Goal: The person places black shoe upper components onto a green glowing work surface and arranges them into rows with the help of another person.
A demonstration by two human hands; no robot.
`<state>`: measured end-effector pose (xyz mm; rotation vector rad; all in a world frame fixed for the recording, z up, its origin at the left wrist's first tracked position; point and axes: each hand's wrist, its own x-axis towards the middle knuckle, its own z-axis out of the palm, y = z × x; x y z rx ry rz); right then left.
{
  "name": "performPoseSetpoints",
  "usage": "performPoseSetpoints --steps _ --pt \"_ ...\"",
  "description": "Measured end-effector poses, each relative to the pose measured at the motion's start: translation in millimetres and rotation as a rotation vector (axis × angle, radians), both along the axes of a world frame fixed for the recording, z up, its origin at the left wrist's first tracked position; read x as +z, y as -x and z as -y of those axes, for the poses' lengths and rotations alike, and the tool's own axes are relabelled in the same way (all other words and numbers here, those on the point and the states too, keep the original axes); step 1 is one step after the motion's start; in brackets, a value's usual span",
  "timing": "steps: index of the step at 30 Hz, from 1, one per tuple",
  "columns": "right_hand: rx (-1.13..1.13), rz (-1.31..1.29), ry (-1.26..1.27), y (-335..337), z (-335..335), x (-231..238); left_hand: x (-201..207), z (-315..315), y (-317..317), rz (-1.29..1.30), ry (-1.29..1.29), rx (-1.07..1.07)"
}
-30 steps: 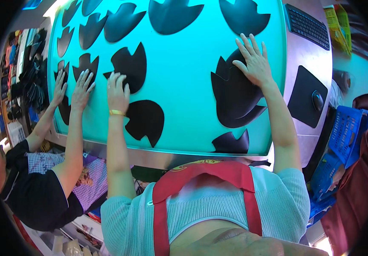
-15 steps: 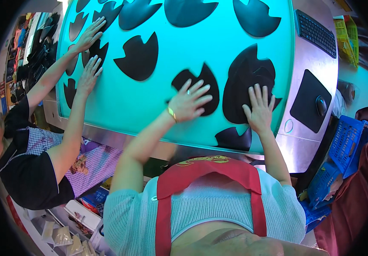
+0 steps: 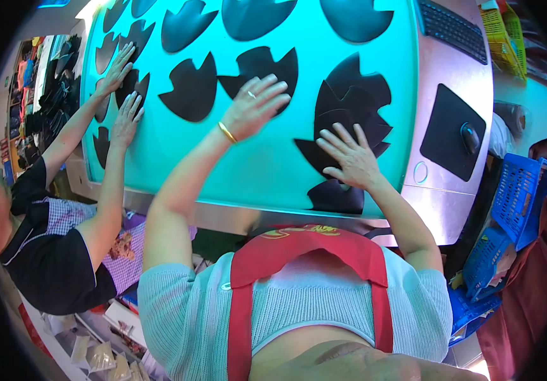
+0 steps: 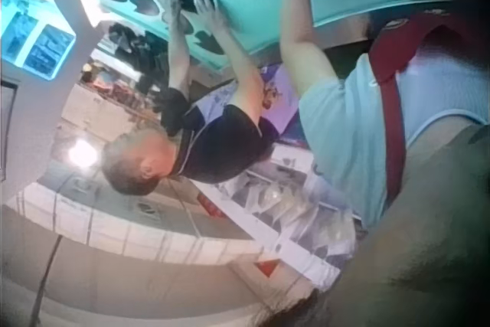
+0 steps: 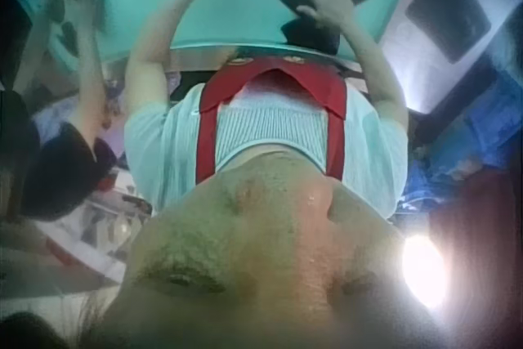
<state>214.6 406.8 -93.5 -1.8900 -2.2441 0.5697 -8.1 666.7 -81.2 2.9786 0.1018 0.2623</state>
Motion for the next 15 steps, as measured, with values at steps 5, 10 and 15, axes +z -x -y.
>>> performPoseSetpoints --steps 5,10,15 --pt "0.477 -0.086 0.01 105.7 -54.5 -22.8 40.5 123.8 43.3 0.211 0.232 0.278" --pt "0.774 -0.18 -0.14 192.1 -142.5 -15.6 5.9 108.8 134.4 0.368 0.233 0.874" --pt "0.555 -0.15 -0.271 235.6 -126.8 -13.2 -18.8 9.6 201.5 0.302 0.143 0.938"
